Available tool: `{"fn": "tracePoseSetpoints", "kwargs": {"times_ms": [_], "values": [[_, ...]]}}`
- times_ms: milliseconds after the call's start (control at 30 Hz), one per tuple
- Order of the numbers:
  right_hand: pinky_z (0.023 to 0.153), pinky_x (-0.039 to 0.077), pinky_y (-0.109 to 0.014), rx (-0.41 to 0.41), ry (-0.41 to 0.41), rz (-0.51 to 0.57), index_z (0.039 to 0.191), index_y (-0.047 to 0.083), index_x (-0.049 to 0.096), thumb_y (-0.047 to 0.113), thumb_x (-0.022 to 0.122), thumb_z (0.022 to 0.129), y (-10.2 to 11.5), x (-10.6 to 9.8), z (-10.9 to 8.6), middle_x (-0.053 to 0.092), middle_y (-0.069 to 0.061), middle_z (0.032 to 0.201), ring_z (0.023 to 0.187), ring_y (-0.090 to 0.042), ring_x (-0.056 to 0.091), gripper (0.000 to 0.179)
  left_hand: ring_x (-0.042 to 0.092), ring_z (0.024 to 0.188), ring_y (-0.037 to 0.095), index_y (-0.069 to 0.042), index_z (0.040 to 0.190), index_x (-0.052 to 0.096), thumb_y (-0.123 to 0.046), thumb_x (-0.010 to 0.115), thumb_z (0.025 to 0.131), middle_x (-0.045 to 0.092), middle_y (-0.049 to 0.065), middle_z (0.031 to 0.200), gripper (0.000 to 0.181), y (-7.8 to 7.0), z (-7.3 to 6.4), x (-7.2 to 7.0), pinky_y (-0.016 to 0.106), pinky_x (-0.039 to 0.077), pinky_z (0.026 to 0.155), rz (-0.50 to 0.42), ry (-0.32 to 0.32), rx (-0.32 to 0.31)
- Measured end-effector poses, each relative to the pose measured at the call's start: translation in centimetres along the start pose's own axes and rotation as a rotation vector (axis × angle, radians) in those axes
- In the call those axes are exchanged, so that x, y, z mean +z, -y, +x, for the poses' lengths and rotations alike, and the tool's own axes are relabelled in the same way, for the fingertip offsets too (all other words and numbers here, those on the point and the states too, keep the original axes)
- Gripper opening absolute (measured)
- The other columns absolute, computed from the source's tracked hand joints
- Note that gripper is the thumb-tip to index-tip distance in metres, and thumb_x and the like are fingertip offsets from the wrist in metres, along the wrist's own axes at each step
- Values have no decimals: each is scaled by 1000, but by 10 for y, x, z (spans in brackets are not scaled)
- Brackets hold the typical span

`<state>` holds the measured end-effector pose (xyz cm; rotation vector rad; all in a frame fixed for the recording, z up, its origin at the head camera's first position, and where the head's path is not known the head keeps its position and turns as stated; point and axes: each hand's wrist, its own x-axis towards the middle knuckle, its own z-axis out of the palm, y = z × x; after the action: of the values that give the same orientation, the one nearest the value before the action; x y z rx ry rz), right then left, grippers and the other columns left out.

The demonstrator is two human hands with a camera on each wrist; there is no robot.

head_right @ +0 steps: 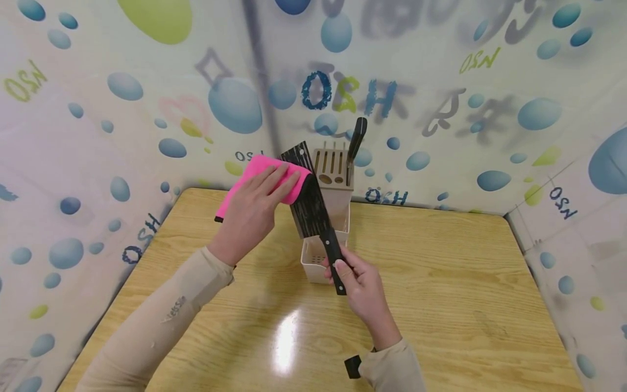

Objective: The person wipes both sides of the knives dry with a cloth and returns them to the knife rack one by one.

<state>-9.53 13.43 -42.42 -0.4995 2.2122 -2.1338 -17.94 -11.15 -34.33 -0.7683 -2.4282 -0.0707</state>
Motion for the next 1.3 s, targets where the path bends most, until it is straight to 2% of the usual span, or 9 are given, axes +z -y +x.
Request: {"fn": "tracePoseSetpoints", "kwargs": {"times_ms": [367, 600, 933, 1167, 1300], "values": [[77, 62, -23, -23, 42, -5, 141, -13, 54, 4, 44, 110, -6, 1, 0, 67, -31, 108, 88, -10, 67, 36, 54, 137, 36, -8, 153, 52, 12, 53, 95, 54, 18, 152, 61, 13, 5, -2, 47, 46, 115, -22, 0, -68], [75, 63, -24, -61, 60, -3, 142, -14, 52, 1, 43, 110, -9, 1, 0, 66, -31, 107, 87, -10, 67, 37, 54, 138, 36, -8, 153, 52, 10, 55, 96, 54, 18, 152, 59, 18, 9, -4, 49, 47, 114, -25, -13, -104], [77, 62, -23, -26, 31, -34, 144, -11, 52, 4, 43, 110, -4, 2, 1, 68, -30, 108, 87, -10, 67, 38, 56, 136, 34, -11, 152, 54, 7, 56, 98, 56, 15, 151, 57, 10, 6, -1, 46, 48, 113, 36, 5, -52], [76, 62, -22, -39, 12, -43, 141, -12, 54, 3, 43, 110, -4, 2, 1, 68, -30, 107, 86, -10, 67, 36, 55, 137, 34, -10, 152, 54, 4, 59, 100, 54, 15, 152, 54, 3, 3, 1, 46, 49, 112, 33, 14, -17], [77, 62, -22, -44, 17, -40, 140, -12, 55, 3, 44, 110, -4, 2, 2, 68, -30, 107, 87, -9, 68, 36, 55, 137, 35, -10, 152, 53, 3, 58, 100, 54, 16, 153, 53, 3, 3, 1, 46, 48, 113, 21, 11, -18]]}}
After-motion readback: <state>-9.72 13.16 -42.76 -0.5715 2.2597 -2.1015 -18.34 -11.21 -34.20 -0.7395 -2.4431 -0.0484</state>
